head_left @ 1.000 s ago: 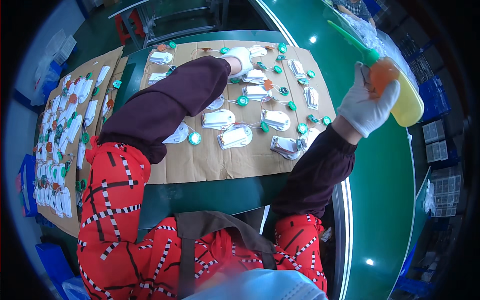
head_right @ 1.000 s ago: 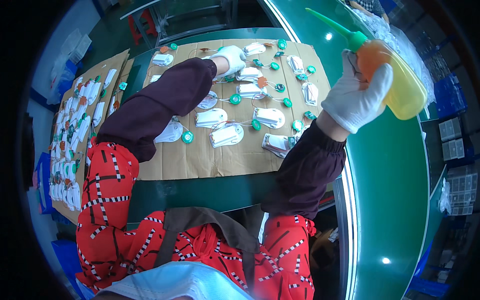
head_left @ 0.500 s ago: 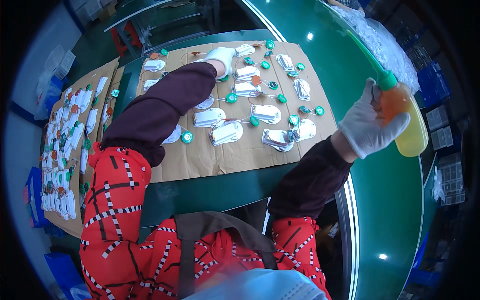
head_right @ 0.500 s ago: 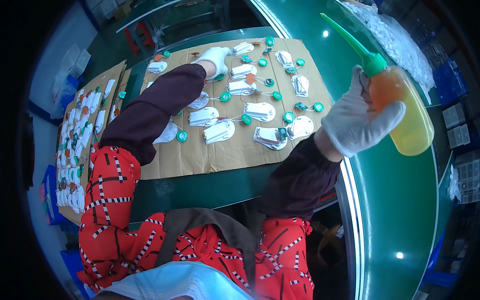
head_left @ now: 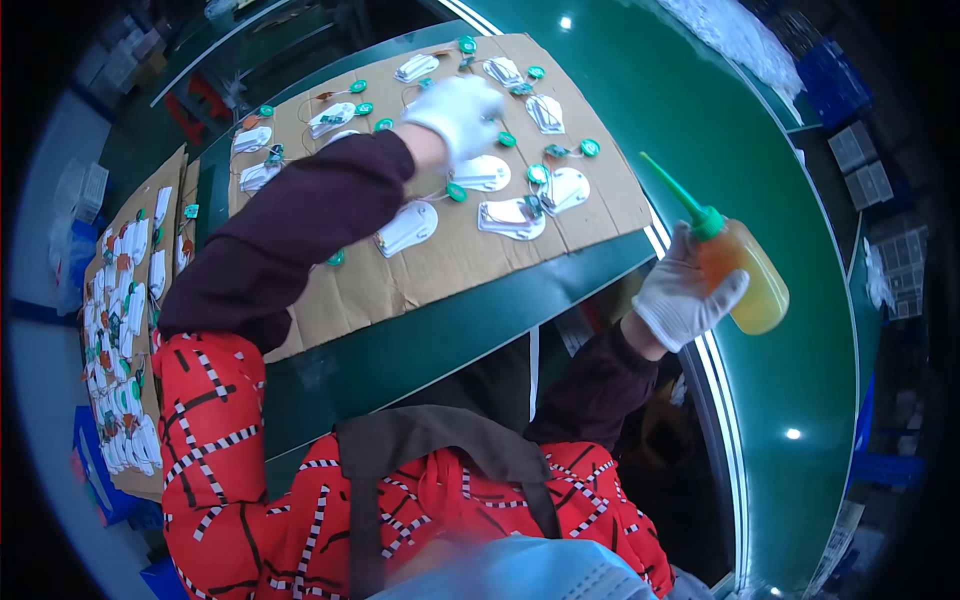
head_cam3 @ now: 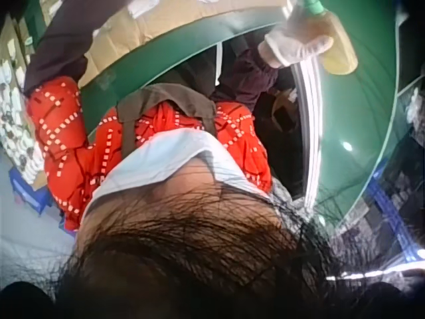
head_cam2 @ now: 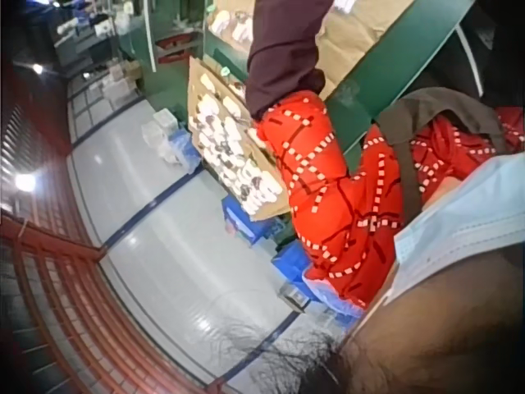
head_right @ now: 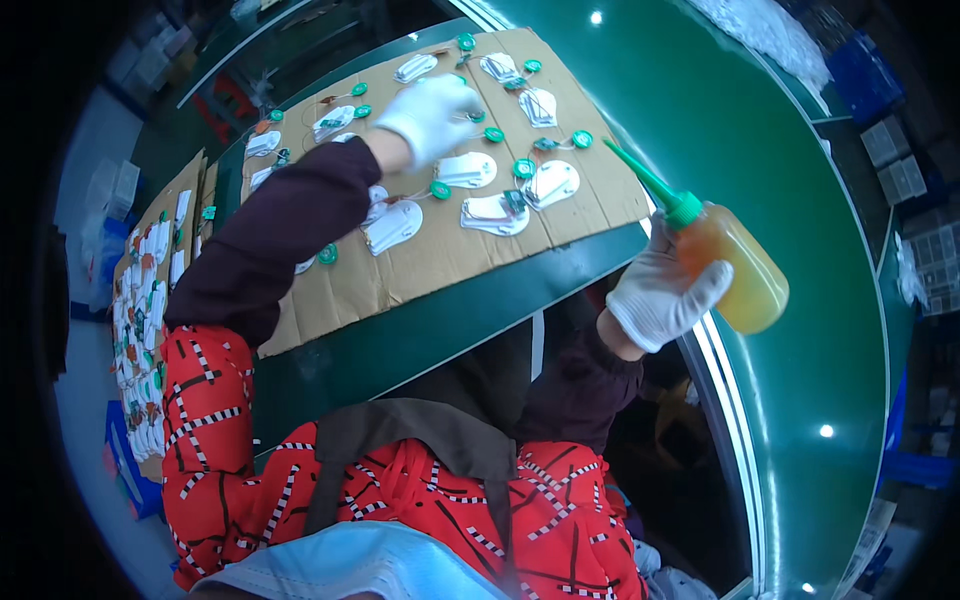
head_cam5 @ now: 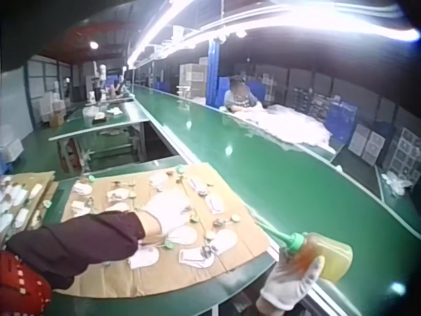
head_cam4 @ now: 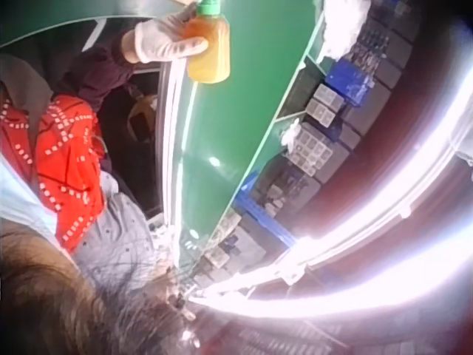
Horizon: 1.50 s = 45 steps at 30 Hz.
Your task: Applying liquid from a squeeze bottle to small white and green plastic components on a workbench.
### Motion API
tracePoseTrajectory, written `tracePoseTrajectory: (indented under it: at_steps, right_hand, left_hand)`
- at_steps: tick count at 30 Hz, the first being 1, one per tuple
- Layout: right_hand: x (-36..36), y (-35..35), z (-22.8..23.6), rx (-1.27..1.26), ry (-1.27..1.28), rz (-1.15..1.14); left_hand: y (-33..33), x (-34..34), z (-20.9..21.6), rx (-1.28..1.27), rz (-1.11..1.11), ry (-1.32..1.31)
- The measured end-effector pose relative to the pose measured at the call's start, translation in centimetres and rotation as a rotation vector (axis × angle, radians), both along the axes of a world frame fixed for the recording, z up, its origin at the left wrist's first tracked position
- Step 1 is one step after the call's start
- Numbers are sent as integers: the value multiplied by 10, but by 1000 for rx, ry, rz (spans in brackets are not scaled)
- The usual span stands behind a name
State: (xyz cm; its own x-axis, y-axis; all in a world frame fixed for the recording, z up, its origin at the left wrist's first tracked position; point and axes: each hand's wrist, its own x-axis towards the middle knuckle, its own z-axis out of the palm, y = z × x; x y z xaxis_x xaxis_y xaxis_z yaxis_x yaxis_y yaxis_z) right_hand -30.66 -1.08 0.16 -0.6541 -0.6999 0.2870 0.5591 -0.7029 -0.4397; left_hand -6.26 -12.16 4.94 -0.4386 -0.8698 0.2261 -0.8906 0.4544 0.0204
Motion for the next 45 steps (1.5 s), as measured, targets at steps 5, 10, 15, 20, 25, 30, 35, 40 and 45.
tracePoseTrajectory:
  at_steps: [5, 10, 15, 20, 25, 30, 35, 40, 45]
  right_hand:
    - [5, 5, -16, 15, -38, 21]
    - [-9, 16, -38, 37, 11, 8]
    - [-11, 18, -46, 60, -24, -40]
    - [-10, 19, -49, 64, 13, 10]
    - [-13, 19, -50, 95, -23, 2]
    - [-16, 17, -52, 117, 9, 6]
    - [-16, 17, -52, 129, 47, -7]
    - [-15, 17, -52, 160, 65, -1]
    - [-13, 17, -48, 168, 79, 15]
  left_hand:
    - [14, -63, -31, 49, -403, -189]
    - [2, -74, -38, 328, -265, -357]
    - [2, -69, -48, 328, -94, -405]
    - [-3, -69, -48, 243, -146, -455]
    - [-2, -80, -37, 478, -55, -396]
    - [-13, -85, -52, 383, 18, -370]
    - [-17, -75, -59, 188, -177, -421]
    - [-7, -70, -47, 129, -224, -387]
    - [12, -94, -32, 267, -13, -285]
